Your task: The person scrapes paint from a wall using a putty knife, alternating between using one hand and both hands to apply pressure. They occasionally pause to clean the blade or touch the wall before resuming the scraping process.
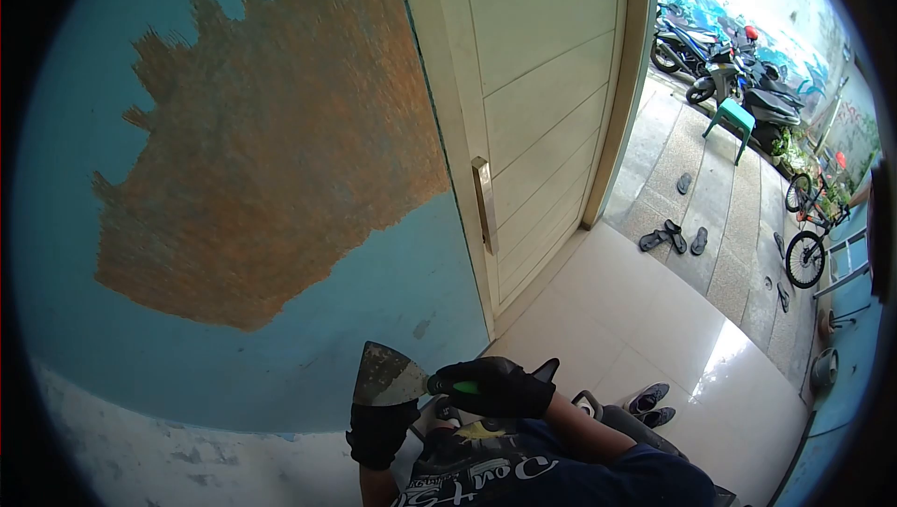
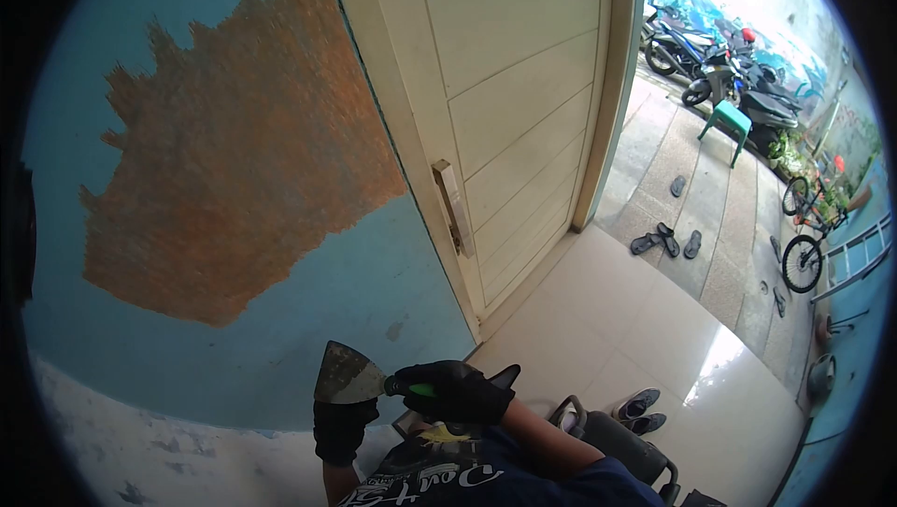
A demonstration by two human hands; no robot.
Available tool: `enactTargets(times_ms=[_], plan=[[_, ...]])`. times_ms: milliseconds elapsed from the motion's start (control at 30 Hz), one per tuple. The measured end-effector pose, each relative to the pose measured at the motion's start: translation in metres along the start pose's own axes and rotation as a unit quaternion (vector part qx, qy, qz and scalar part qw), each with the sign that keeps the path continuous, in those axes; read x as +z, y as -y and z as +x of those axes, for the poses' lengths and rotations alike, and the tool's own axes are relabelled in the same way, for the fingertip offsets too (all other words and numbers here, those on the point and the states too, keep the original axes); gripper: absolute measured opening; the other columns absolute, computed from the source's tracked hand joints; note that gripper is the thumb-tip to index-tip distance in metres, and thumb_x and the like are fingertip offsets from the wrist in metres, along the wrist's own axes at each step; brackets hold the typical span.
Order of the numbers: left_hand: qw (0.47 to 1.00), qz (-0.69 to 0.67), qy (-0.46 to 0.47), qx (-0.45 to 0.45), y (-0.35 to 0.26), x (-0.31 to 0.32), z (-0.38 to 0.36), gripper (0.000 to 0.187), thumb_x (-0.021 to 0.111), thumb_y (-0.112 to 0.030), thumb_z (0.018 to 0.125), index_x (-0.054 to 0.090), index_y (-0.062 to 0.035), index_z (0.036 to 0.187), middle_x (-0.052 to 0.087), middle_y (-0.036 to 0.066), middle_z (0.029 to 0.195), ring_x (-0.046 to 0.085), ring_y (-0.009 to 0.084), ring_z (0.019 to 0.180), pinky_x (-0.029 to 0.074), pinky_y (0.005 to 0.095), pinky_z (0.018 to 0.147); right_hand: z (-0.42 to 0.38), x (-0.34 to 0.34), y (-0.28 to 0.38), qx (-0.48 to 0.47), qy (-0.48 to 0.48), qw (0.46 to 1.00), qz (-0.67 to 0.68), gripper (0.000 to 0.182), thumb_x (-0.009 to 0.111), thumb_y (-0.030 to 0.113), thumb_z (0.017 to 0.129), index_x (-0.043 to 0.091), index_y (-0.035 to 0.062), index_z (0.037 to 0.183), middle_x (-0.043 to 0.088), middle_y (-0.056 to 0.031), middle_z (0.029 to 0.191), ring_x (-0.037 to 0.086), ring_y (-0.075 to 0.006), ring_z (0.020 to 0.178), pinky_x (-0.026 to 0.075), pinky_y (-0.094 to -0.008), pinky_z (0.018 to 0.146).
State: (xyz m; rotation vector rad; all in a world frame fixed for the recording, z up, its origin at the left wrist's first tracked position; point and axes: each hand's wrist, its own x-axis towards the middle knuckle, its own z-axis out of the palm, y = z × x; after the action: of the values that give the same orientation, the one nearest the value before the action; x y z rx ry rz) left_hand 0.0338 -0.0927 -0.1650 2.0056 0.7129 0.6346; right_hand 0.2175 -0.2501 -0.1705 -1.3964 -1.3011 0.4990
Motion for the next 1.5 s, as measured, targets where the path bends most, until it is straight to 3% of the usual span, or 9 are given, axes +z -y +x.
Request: enactTargets(times_ms=[200,633,667,933,1033,1133,1200,1300,1500], plan=[[1.0,0.003,0.012,0.004,0.009,-0.002,-0.002,0.031,0.079,-0.01,0.071,0.068,-0.0038,0.099,0.072,0.008,0.089,0.069,0.0201,0.079,0.054,0.0352,0.069,-0.002,0.002,-0.001,0.081,0.036,0.995,0.05,0.034,0.067,0.02,0.092,0.065,0.0042,0.122,0.073,-0.0099,0.098,0.069,-0.0163,0.072,0.056,-0.0307,0.073],[1.0,0.006,0.027,0.001,0.013,0.004,0.002,0.03,0.079,-0.013,0.072,0.069,-0.0052,0.099,0.072,0.007,0.09,0.069,0.0203,0.081,0.055,0.0353,0.069,-0.004,0.0,-0.002,0.052,0.036,0.998,0.012,0.034,0.067,0.023,0.092,0.065,0.0066,0.122,0.073,-0.0115,0.098,0.07,-0.0177,0.072,0.056,-0.032,0.074],[1.0,0.006,0.027,0.002,0.018,0.003,0.002,0.03,0.079,-0.013,0.072,0.069,-0.0052,0.099,0.072,0.007,0.09,0.069,0.0203,0.081,0.055,0.0353,0.069,-0.004,-0.002,0.002,0.078,0.053,0.995,0.022,0.036,0.066,0.024,0.093,0.065,0.0052,0.124,0.072,-0.0134,0.103,0.07,-0.0215,0.084,0.055,-0.0334,0.08],[0.965,0.193,0.061,0.168,0.024,0.0,0.004,0.029,0.079,-0.017,0.074,0.069,-0.0065,0.099,0.071,0.008,0.089,0.069,0.0215,0.08,0.054,0.0365,0.068,-0.005,-0.007,0.012,0.095,0.062,0.993,0.04,0.038,0.065,0.025,0.094,0.064,0.0039,0.126,0.071,-0.0146,0.112,0.07,-0.0246,0.097,0.054,-0.0349,0.088],[0.995,0.067,0.063,0.038,0.019,0.002,0.002,0.03,0.079,-0.017,0.073,0.069,-0.0065,0.099,0.071,0.009,0.089,0.069,0.0232,0.08,0.055,0.0375,0.069,-0.007,-0.006,0.007,0.118,0.068,0.99,0.037,0.038,0.065,0.025,0.094,0.064,0.0039,0.126,0.071,-0.0147,0.111,0.07,-0.0244,0.098,0.054,-0.0349,0.089],[0.994,0.074,0.07,0.029,0.028,0.004,0.001,0.032,0.08,-0.018,0.073,0.069,-0.006,0.1,0.071,0.009,0.091,0.07,0.0251,0.082,0.055,0.0385,0.071,-0.009,-0.005,0.002,0.113,0.067,0.991,0.033,0.038,0.065,0.025,0.094,0.064,0.0043,0.126,0.071,-0.0148,0.111,0.07,-0.0245,0.097,0.054,-0.0352,0.089],[0.993,0.097,0.055,0.042,0.019,0.006,0.001,0.033,0.081,-0.018,0.073,0.069,-0.0056,0.1,0.072,0.01,0.091,0.07,0.0252,0.082,0.055,0.0385,0.072,-0.009,-0.003,-0.001,0.06,0.03,0.998,0.019,0.032,0.066,0.021,0.093,0.065,0.0067,0.122,0.072,-0.0086,0.09,0.068,-0.0132,0.067,0.056,-0.0291,0.07],[0.993,0.107,0.038,0.046,0.014,0.01,0.001,0.035,0.082,-0.019,0.072,0.069,-0.0051,0.101,0.072,0.01,0.093,0.07,0.0254,0.082,0.054,0.0384,0.073,-0.009,-0.011,0.008,0.126,0.079,0.989,0.016,0.039,0.066,0.026,0.094,0.064,0.0067,0.127,0.071,-0.0147,0.111,0.07,-0.025,0.097,0.053,-0.0356,0.089],[0.996,0.057,0.058,0.019,-0.006,0.011,0.003,0.034,0.081,-0.02,0.074,0.069,-0.0039,0.102,0.072,0.009,0.091,0.07,0.0238,0.084,0.054,0.0374,0.074,-0.012,-0.012,0.002,0.111,0.069,0.99,0.043,0.037,0.065,0.023,0.094,0.064,0.0071,0.127,0.071,-0.0148,0.11,0.07,-0.0259,0.096,0.054,-0.0354,0.088]])
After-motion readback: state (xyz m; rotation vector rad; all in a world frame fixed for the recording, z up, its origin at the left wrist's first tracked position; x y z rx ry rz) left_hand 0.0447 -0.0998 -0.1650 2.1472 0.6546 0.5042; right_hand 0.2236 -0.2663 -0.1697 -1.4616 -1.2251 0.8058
